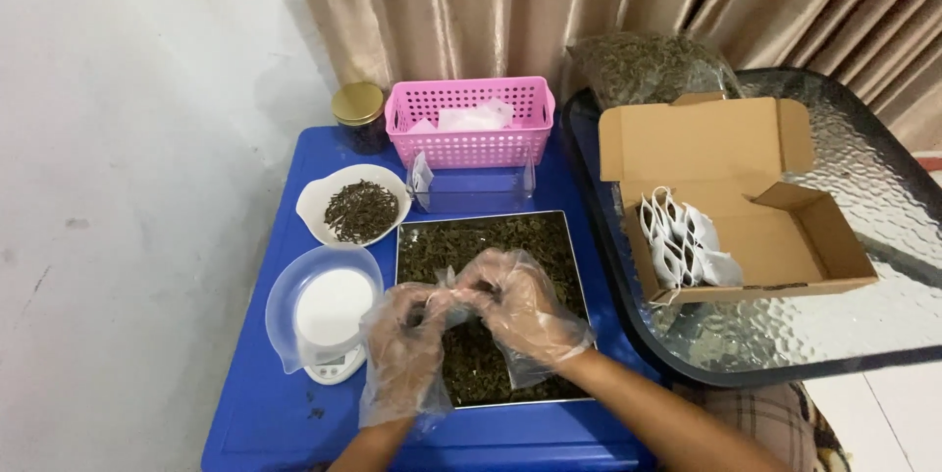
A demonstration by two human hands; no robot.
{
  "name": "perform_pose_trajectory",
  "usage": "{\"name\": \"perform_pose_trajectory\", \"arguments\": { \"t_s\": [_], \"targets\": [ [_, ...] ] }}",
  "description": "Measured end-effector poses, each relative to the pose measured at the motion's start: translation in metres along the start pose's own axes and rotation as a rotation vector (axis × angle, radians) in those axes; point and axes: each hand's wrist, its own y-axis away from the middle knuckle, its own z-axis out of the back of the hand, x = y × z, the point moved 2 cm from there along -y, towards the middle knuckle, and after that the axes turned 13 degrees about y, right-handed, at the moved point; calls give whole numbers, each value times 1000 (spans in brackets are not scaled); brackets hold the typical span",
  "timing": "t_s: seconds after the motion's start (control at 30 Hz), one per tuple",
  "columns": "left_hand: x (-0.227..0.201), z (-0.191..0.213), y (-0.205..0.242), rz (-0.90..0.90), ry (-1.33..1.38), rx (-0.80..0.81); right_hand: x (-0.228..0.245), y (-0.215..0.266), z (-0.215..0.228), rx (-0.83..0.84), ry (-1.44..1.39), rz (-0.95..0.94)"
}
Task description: Manually filling small tea bags with loose tea leaves from a tray and organizing them into a box.
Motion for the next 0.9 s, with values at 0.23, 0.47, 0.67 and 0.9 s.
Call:
{"name": "perform_pose_trajectory", "arguments": {
  "t_s": [0.23, 0.47, 0.67, 0.9],
  "targets": [
    [-6, 4, -4, 345, 146, -26, 3, -8, 1, 112, -3, -17],
    [1, 20, -17, 532, 222, -194, -15, -33, -18, 152, 153, 31],
    [-40, 61, -44, 715, 296, -513, -32, -91, -10, 136, 120, -268],
    [-66, 63, -50, 756, 286, -459, -89, -175, -22, 169, 401, -319]
  ]
}}
